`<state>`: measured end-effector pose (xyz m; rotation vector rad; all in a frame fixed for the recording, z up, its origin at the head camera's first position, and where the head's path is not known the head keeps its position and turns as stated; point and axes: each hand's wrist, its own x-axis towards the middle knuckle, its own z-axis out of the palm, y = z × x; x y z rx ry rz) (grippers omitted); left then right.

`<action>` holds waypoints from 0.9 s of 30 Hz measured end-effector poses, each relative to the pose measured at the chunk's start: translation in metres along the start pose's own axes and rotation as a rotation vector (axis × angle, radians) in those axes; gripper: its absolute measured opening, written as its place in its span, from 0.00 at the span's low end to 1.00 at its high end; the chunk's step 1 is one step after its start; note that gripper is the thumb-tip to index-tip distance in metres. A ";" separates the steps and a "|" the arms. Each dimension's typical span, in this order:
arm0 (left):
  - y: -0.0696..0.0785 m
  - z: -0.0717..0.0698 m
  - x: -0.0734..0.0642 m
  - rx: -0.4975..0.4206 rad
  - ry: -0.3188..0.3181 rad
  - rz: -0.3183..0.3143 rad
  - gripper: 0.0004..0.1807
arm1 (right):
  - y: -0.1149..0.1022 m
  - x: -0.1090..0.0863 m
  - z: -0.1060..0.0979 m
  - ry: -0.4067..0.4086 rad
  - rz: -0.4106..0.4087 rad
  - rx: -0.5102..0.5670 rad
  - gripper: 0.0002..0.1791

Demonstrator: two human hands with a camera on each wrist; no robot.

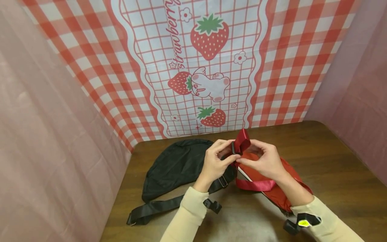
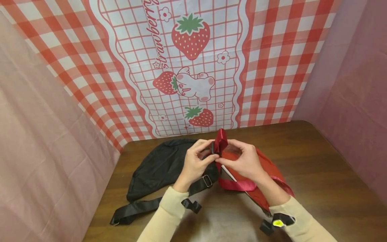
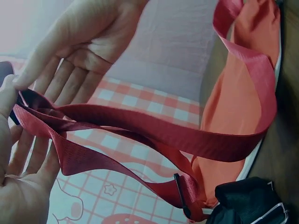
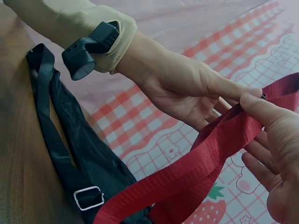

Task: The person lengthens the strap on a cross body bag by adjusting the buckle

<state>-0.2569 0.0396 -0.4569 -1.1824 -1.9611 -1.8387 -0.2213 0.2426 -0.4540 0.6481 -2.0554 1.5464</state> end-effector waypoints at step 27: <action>0.004 0.002 -0.001 0.000 -0.036 -0.039 0.26 | 0.005 -0.005 -0.008 -0.081 -0.043 -0.196 0.25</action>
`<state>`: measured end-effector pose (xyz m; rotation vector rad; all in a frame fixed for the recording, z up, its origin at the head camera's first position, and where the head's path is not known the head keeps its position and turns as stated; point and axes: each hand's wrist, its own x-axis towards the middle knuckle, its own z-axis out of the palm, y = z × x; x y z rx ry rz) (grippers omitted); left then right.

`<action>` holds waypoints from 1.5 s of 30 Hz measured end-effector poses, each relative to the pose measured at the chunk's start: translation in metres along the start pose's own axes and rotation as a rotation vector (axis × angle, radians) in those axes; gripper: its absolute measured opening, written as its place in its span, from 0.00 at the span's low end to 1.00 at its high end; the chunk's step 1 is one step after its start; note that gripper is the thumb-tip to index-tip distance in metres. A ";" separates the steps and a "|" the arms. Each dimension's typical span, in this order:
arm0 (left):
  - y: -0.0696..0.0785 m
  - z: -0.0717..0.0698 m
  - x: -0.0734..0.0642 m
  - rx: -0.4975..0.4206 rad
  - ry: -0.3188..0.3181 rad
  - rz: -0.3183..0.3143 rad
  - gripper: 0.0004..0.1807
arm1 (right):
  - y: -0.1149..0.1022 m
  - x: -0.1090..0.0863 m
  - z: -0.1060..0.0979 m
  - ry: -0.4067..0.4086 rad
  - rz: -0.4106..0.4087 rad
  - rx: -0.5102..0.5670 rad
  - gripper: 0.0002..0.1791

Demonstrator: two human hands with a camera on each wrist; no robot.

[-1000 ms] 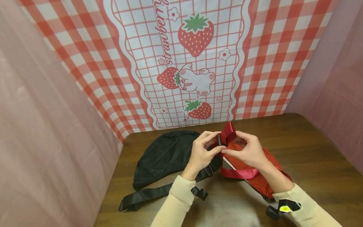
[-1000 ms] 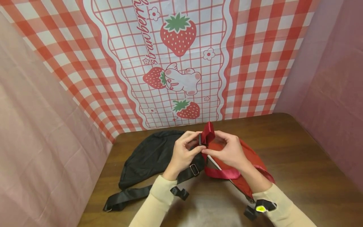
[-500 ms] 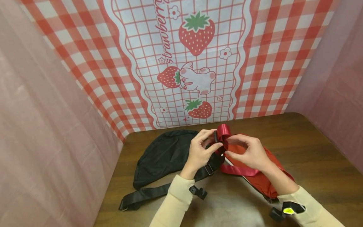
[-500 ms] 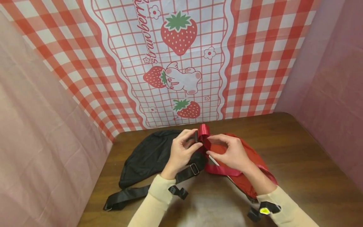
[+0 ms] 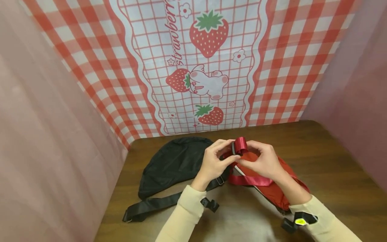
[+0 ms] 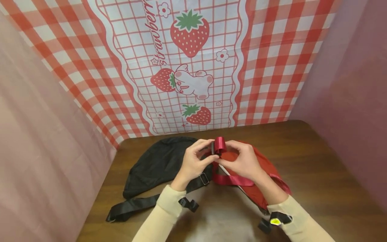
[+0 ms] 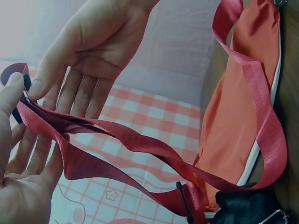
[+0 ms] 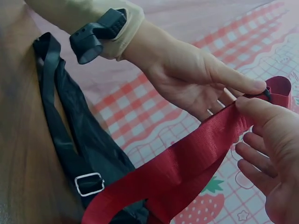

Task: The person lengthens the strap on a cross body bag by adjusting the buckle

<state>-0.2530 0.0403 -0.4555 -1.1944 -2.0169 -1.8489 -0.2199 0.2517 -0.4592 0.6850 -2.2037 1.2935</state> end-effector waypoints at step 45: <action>0.004 -0.010 -0.001 -0.073 0.005 -0.040 0.27 | -0.012 0.001 0.006 -0.002 0.054 0.026 0.24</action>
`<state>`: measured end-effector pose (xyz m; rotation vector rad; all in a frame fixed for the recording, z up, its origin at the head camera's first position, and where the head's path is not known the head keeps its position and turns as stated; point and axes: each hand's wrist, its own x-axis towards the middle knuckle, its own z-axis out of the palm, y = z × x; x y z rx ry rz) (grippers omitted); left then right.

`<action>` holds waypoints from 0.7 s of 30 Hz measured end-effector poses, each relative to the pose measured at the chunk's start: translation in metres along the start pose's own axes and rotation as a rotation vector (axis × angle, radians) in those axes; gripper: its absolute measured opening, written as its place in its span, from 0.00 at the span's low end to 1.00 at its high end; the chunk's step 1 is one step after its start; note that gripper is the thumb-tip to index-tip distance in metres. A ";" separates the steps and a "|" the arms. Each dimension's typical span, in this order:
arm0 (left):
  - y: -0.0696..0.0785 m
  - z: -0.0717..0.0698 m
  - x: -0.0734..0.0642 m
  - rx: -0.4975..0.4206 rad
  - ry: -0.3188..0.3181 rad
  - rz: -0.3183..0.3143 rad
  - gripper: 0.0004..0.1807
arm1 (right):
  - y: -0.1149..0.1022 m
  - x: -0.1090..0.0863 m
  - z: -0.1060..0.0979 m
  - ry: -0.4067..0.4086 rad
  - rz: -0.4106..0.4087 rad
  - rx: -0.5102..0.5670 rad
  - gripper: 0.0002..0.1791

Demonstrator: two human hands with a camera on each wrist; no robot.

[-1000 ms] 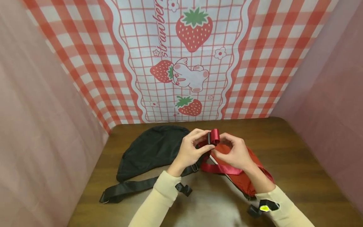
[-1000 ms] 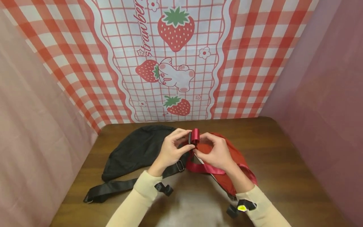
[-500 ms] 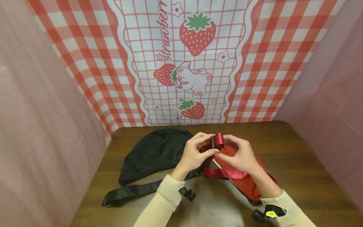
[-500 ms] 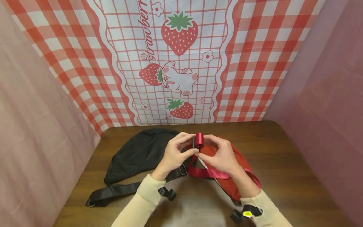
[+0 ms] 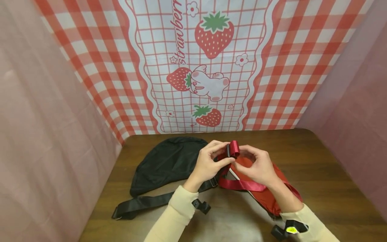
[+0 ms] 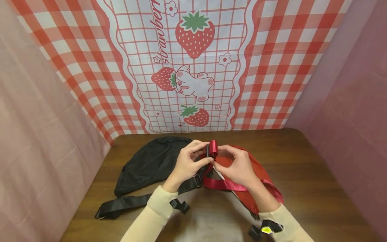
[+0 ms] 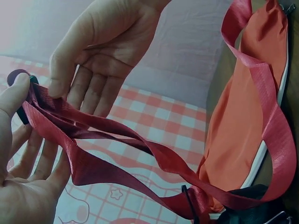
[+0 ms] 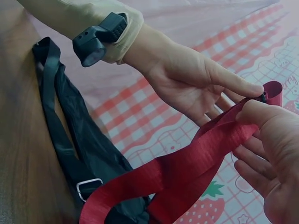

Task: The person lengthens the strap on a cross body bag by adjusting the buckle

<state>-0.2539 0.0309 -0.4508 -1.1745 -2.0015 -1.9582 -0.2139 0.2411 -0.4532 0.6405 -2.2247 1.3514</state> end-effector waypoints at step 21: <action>0.010 -0.003 0.000 -0.009 0.067 -0.018 0.26 | 0.007 0.000 -0.006 -0.101 -0.027 -0.224 0.23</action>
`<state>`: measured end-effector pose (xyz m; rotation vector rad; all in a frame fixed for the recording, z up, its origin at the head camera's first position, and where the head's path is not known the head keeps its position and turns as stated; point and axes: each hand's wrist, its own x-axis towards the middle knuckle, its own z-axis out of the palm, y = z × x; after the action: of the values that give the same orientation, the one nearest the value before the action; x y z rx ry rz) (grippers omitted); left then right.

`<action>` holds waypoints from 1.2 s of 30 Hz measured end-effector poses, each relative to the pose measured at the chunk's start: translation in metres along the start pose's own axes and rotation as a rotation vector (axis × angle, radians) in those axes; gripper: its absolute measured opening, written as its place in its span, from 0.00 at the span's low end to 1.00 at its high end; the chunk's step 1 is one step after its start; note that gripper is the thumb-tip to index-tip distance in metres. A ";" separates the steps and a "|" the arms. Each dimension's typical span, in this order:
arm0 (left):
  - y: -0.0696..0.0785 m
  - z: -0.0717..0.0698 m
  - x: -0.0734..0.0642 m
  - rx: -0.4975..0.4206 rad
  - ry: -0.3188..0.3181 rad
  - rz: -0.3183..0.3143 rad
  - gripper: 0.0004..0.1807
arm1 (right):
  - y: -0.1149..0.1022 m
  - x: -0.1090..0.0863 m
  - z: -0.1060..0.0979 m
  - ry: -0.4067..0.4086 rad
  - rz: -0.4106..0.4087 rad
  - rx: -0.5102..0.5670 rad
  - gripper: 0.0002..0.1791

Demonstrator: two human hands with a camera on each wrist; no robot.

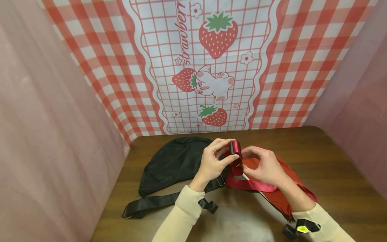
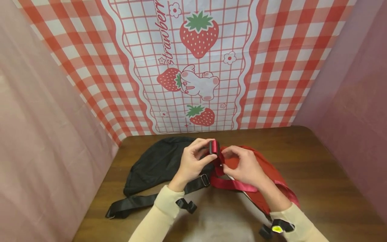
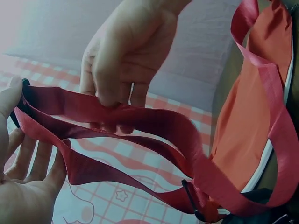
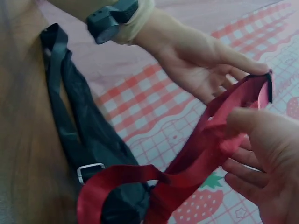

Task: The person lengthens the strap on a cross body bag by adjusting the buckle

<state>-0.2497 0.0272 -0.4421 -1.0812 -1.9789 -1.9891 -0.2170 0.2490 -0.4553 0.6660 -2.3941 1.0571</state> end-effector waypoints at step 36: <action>-0.011 0.002 -0.002 0.139 -0.092 0.018 0.26 | -0.018 0.024 -0.014 0.096 -0.127 0.317 0.30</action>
<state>-0.2536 0.0292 -0.4524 -1.1728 -2.1089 -1.7922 -0.2230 0.2425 -0.4232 0.8407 -2.0929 1.3934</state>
